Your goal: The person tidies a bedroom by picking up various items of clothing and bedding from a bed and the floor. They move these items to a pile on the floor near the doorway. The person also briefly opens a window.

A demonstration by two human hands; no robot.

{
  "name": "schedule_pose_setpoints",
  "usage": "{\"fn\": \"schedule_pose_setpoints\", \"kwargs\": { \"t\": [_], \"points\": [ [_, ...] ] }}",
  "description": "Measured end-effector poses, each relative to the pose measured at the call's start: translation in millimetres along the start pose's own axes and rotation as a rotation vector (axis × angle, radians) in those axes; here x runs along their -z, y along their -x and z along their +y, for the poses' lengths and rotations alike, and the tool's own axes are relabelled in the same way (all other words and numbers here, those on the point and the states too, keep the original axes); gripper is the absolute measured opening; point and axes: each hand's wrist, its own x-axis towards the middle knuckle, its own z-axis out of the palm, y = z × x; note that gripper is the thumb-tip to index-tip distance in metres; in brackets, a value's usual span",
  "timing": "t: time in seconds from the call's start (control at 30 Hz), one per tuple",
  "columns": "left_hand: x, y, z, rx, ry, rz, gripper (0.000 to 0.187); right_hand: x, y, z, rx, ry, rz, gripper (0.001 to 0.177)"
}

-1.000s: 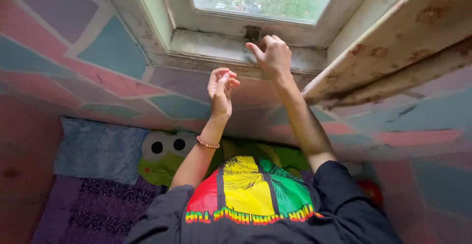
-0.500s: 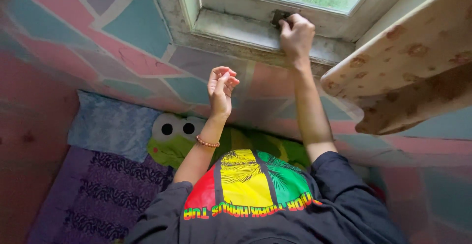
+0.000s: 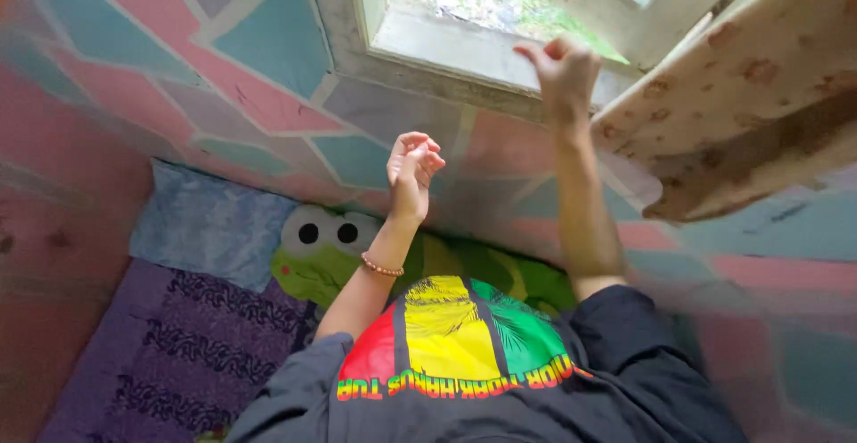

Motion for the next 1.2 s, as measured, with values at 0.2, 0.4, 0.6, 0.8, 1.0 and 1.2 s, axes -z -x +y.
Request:
{"fn": "schedule_pose_setpoints", "kwargs": {
  "t": [0.2,0.4,0.6,0.8,1.0,1.2],
  "points": [
    [1.4,9.1,-0.9,0.08,0.069,0.034,0.012,3.9,118.8,-62.0,-0.479,-0.342,-0.173,0.036],
    [14.9,20.4,-9.7,0.183,0.098,0.111,0.012,-21.9,194.1,-61.2,-0.885,-0.89,-0.207,0.02],
    [26.3,39.7,0.2,0.304,0.052,0.067,0.021,-0.1,212.2,-81.1,-1.01,-1.137,-0.09,0.033],
    [17.3,64.6,26.2,0.438,0.025,0.004,0.034,38.0,229.8,-127.4,-1.02,-1.246,-0.001,0.056],
    [16.6,94.5,28.7,0.468,0.07,-0.118,0.049,65.0,254.4,-144.7,-0.918,-1.293,0.061,0.071],
    [16.0,124.8,34.1,0.477,0.074,-0.067,0.057,83.4,274.1,-161.7,-0.934,-1.294,0.03,0.078]
  ]
}}
